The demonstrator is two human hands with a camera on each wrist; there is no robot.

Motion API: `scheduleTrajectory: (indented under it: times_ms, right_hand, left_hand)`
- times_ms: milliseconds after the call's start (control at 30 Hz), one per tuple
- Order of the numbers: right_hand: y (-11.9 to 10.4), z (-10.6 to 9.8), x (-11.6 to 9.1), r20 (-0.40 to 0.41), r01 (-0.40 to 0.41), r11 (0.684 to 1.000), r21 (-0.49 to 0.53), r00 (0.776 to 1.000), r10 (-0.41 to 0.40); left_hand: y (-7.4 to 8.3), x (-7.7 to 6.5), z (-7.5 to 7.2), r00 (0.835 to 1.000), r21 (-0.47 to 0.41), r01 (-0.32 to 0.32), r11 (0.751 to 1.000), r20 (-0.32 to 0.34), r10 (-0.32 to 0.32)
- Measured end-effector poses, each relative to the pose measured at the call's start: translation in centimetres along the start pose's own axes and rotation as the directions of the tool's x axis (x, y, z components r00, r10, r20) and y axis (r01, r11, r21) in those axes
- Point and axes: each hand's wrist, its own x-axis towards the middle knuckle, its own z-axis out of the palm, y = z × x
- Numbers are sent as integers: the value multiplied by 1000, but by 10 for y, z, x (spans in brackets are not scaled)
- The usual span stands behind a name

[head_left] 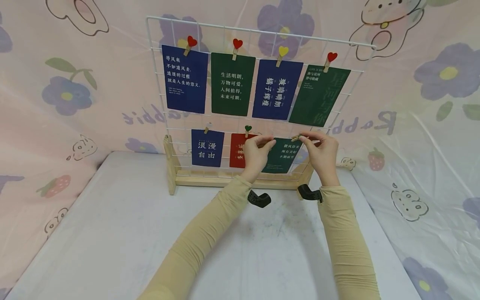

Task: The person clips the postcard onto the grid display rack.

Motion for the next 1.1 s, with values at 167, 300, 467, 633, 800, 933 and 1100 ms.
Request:
scheduleTrajectory:
  times_ms: [167, 300, 467, 633, 800, 933, 1100]
  right_hand:
    - [-2, 3, 1, 6, -2, 1000, -23, 1000, 2]
    - [-5, 4, 3, 17, 8, 998, -56, 1000, -7]
    - [-6, 6, 5, 33, 24, 997, -75, 999, -22]
    - [-8, 7, 7, 41, 31, 995, -97, 999, -27]
    - [-10, 8, 9, 61, 26, 993, -114, 998, -19]
    - [-9, 8, 9, 83, 18, 993, -120, 997, -8]
    - [-5, 5, 4, 83, 11, 996, -94, 997, -3]
  left_hand:
    - [0, 0, 1, 1000, -1, 3, 1000, -7, -3]
    - [0, 0, 2, 1000, -3, 0, 1000, -20, 0]
    - [2, 0, 2, 1000, -2, -1, 1000, -23, 1]
    - [4, 0, 2, 1000, -3, 1, 1000, -29, -1]
    - [5, 0, 1, 1000, -4, 1, 1000, -29, -1]
    - [5, -1, -2, 1000, -20, 11, 1000, -16, -12]
    - [3, -4, -7, 1000, -58, -3, 998, -7, 2]
